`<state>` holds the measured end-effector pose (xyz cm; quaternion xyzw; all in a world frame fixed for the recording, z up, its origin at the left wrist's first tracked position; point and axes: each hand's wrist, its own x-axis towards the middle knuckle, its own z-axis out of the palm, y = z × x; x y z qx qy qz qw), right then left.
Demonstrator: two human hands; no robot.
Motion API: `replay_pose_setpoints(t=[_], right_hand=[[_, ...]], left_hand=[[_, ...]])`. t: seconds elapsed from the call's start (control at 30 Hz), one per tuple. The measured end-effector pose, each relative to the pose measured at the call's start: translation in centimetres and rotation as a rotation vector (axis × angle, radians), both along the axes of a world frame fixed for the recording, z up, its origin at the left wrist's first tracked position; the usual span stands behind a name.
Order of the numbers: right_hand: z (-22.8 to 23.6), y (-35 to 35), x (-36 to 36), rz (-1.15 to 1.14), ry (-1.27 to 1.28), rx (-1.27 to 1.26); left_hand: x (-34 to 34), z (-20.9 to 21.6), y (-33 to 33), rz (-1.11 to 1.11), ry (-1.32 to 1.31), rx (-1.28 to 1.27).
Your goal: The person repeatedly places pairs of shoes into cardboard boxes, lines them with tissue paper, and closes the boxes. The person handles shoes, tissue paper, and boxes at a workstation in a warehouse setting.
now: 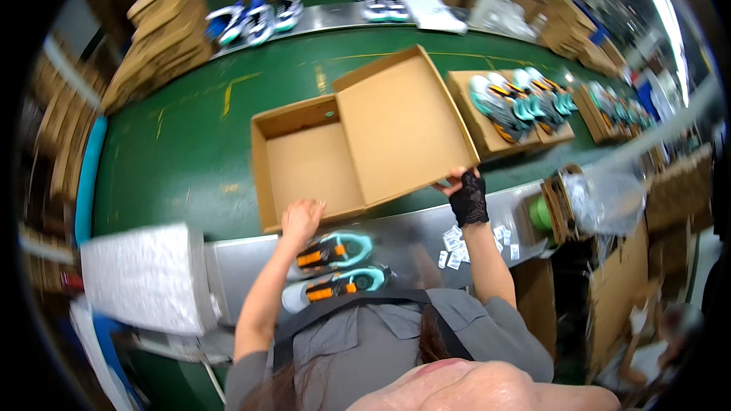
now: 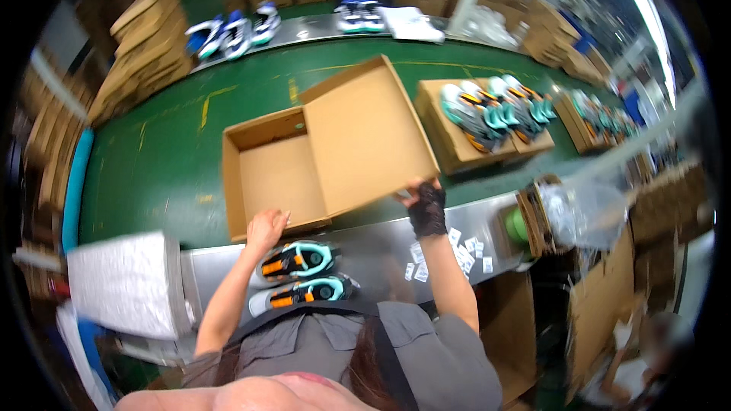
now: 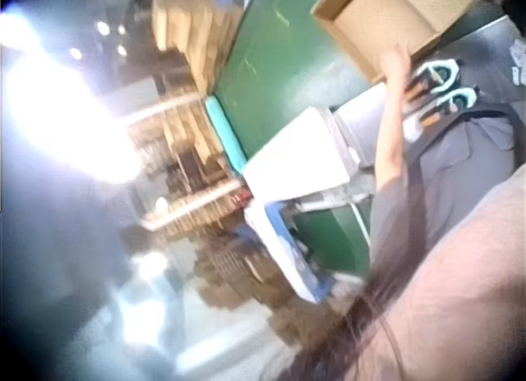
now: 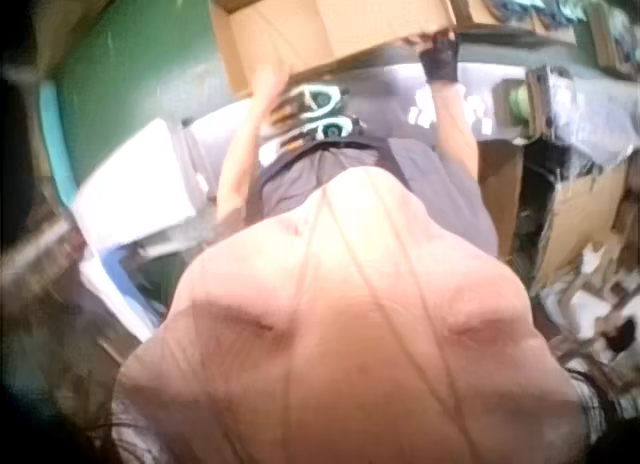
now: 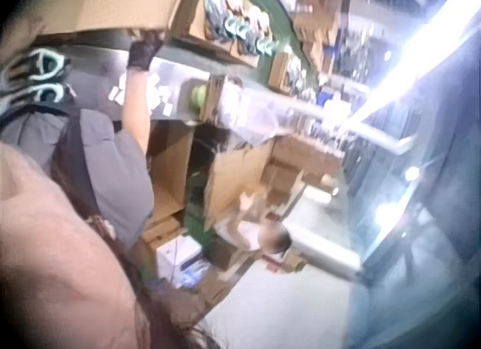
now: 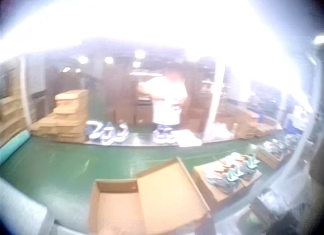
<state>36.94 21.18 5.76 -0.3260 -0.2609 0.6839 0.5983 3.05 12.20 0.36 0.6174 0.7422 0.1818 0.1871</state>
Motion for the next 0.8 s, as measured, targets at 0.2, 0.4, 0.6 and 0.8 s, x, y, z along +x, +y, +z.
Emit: replay_pose_setpoints(t=[0.2,0.4,0.6,0.8], right_hand=[[-10.0,-7.8,-2.9,0.193,-0.754,-0.389],[-15.3,-13.3,-4.8,0.203,-1.976,0.839],[-16.9,-12.8,-4.5,0.342,-2.187,0.537],[-17.3,-12.1,-4.4,0.349,-2.139,0.628]], left_hand=[[-7.0,-0.5,-5.6,0.084,-0.038,0.662],[-22.8,-5.4,-16.2,0.836,0.397,0.592],[-28.9,-3.6,-27.2,1.187,0.284,-0.126],[-31.4,-5.0,-27.2,1.328,0.435,-0.001]])
